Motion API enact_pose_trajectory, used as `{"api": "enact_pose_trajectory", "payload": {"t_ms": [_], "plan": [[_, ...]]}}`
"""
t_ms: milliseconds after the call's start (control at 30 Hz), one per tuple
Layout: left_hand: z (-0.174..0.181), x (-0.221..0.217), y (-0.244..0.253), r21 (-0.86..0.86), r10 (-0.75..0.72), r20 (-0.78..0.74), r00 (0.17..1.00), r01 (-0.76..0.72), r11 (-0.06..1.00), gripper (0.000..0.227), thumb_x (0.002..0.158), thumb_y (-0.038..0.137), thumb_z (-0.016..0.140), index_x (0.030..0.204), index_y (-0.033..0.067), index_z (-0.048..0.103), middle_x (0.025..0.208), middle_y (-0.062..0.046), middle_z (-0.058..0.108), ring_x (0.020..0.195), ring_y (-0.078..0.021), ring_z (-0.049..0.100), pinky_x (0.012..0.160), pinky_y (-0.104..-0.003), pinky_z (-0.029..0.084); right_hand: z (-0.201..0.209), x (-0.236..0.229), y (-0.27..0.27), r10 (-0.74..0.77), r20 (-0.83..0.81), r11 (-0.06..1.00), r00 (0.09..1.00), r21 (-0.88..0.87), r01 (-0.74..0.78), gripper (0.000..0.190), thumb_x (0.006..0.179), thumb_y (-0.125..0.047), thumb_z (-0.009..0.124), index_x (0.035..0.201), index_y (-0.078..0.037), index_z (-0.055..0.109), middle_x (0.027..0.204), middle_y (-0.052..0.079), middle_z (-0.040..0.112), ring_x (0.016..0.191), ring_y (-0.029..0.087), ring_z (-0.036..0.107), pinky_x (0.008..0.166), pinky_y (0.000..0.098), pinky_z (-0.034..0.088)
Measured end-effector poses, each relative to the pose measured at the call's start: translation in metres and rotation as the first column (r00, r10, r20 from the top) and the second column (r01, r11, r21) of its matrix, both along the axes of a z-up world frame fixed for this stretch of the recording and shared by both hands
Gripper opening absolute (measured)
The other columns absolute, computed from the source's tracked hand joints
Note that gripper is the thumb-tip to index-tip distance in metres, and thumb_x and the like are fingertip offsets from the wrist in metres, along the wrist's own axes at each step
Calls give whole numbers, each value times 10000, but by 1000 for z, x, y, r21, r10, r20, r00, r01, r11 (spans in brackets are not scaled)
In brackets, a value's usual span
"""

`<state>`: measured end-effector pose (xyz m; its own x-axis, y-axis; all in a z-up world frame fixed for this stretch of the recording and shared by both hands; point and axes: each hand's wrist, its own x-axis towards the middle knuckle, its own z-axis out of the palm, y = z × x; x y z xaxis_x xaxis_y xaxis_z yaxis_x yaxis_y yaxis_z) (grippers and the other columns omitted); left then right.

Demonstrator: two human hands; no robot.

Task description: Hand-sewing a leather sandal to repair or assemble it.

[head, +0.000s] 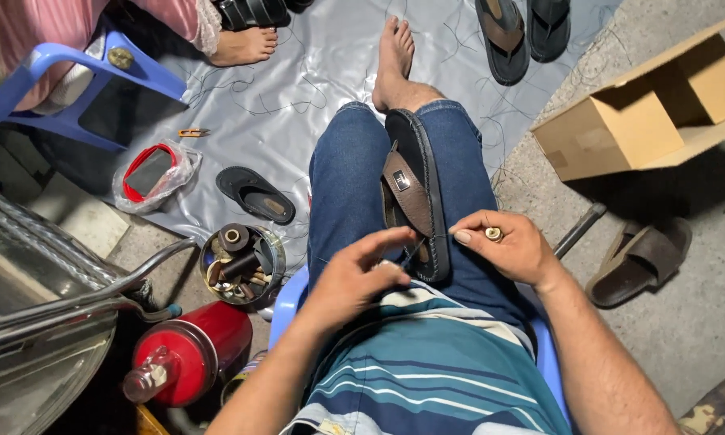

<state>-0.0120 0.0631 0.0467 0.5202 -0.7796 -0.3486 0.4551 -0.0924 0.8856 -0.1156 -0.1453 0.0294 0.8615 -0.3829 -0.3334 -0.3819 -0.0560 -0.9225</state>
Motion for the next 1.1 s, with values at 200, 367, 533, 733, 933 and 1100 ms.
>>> {"api": "enact_pose_trajectory", "payload": {"t_ms": [200,367,533,733,933,1100], "plan": [[-33,-2,-25,326,-184,520,834,5,945,367,751,255,715,1089,131,641,903,-142,670,914,-329,616,732,-365,489,-4,-3,0,2,85,1000,996,-17,0,66,745,-67,687,798,-74,725,432,-15,517,467,43,414,417,164,353],[-46,7,-27,420,-384,729,566,73,904,334,801,142,580,1109,262,629,729,-52,636,700,-302,626,574,-381,503,-7,-3,1,-49,97,996,994,-71,56,61,763,-64,681,807,-81,720,441,-38,496,463,30,407,428,149,344],[-13,7,-10,364,-293,515,805,103,925,375,835,216,585,1210,210,567,1002,-92,663,998,-300,608,802,-388,488,0,-10,-6,6,-46,995,999,-96,-11,112,750,-131,715,859,-126,739,554,14,652,553,57,489,509,195,426],[22,51,65,669,-266,693,670,-460,584,458,861,439,482,623,111,695,977,-44,645,1000,-183,577,805,-370,437,24,-31,-39,224,-109,839,968,-484,-249,396,904,-254,407,1256,-106,513,1012,106,494,997,211,493,880,337,398],[15,27,10,218,-170,873,458,-54,974,422,814,175,647,1190,14,543,1182,-250,544,1106,-412,518,916,-477,421,52,-9,-11,395,-50,761,917,-541,-357,298,755,-136,595,1021,-229,691,911,11,685,825,233,649,710,351,501],[-13,-2,-22,196,-125,649,750,-6,981,644,722,158,736,1275,-3,447,1218,-204,533,1023,-326,582,863,-412,480,46,1,-6,404,-129,716,905,-571,-401,284,750,-168,591,1001,-250,696,872,-28,671,767,218,642,673,346,498]]}}
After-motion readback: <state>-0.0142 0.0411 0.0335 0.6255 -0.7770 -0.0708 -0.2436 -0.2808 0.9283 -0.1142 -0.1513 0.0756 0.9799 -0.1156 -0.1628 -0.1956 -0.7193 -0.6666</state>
